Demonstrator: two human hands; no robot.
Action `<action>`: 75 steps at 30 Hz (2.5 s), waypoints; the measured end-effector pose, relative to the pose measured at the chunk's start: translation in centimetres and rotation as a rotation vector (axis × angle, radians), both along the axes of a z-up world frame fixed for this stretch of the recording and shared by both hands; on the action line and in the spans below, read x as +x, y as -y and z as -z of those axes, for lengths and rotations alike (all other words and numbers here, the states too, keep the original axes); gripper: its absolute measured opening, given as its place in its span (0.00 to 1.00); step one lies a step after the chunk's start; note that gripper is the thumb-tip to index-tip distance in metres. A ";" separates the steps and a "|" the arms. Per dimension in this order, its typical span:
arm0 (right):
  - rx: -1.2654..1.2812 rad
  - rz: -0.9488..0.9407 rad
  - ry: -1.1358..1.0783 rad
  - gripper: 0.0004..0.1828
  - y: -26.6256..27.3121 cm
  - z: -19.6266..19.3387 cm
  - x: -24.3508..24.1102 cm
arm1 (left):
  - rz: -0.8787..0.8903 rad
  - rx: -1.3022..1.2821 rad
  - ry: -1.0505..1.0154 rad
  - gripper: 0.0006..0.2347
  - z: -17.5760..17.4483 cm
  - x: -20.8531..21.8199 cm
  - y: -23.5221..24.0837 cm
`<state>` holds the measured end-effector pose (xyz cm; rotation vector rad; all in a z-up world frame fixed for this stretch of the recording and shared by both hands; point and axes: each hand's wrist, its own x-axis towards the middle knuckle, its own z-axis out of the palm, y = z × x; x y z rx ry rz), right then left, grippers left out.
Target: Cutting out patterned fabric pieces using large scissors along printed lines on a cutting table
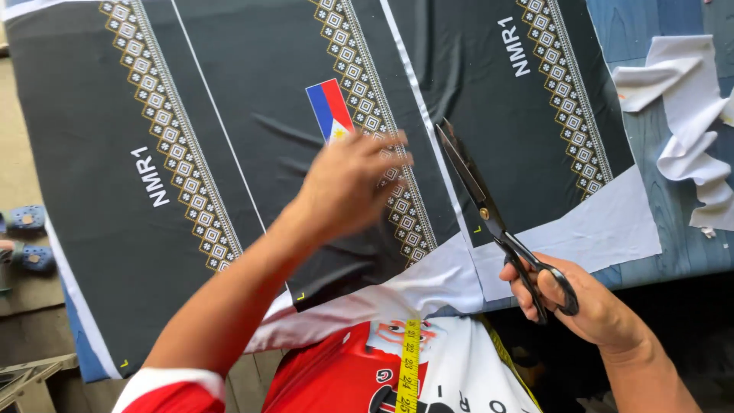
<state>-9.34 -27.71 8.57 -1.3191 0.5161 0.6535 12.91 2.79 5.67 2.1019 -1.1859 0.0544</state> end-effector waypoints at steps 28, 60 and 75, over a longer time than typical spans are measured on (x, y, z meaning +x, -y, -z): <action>-0.234 0.041 0.126 0.25 -8.2 0.6 15.5 | -0.408 0.308 0.166 0.36 3.8 9.1 0.5; -0.330 0.086 0.050 0.18 -9.1 2.3 17.8 | -0.421 0.302 0.211 0.37 4.9 9.3 0.7; -0.226 0.084 0.053 0.17 -9.1 1.5 20.8 | -0.409 0.336 0.169 0.38 4.6 9.3 0.7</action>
